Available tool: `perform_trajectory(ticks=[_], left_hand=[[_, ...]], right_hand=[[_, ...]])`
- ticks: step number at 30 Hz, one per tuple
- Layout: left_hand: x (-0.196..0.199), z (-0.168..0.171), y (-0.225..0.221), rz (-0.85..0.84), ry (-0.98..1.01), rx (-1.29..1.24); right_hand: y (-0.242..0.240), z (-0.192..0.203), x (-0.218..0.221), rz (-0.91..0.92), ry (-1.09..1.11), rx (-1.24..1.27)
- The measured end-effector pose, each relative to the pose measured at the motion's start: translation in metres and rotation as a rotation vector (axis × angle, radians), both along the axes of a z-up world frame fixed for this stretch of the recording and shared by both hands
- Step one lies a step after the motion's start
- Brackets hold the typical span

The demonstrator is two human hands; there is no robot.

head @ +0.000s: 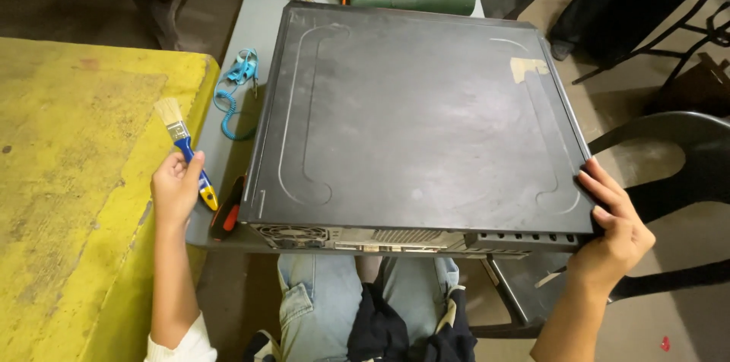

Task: Cleaning the exterior and vents of a computer case using a paintbrush to remove dust.

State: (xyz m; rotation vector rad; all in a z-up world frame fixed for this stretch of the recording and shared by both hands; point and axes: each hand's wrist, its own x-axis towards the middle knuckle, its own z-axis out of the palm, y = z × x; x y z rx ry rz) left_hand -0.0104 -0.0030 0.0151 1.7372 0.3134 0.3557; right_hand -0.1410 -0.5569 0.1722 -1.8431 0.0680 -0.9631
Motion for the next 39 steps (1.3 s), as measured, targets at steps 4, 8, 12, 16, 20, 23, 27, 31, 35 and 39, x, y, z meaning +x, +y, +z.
perform_trajectory(ticks=[4, 8, 12, 16, 20, 23, 27, 31, 35, 39], left_hand=[[-0.002, 0.012, 0.008, 0.102, 0.104, -0.109], [-0.043, 0.048, 0.012, 0.191, -0.158, -0.517], [-0.097, 0.100, -0.044, -0.331, -0.633, -0.603], [-0.141, 0.173, -0.176, -1.199, -0.240, -1.172], [-0.181, 0.179, -0.229, -1.123, -0.134, -0.618], [-0.182, 0.185, -0.243, -1.154, -0.108, -0.659], [-0.193, 0.198, -0.236, -1.266, -0.212, -0.126], [-0.199, 0.208, -0.226, -0.580, -0.429, 0.295], [-0.154, 0.188, -0.180, -0.010, -0.650, 0.840], [-0.119, 0.183, -0.148, -0.126, -0.603, 0.979]], right_hand=[[-0.005, -0.006, 0.002, -0.004, -0.003, 0.032], [0.012, -0.003, -0.006, -0.220, -0.311, -0.184], [0.057, -0.041, -0.042, -0.115, -0.619, -0.316], [0.125, -0.052, -0.069, 0.436, -0.088, -0.402], [0.136, -0.041, -0.064, 0.922, -0.247, -0.360], [0.118, -0.023, -0.078, 0.832, -0.031, -0.409], [0.101, 0.008, -0.099, 0.593, -0.186, -0.442], [-0.003, -0.075, -0.151, 0.662, -0.218, -0.483], [0.027, -0.074, -0.167, 0.324, 0.156, -0.629], [0.043, -0.060, -0.133, 0.061, -0.081, -0.272]])
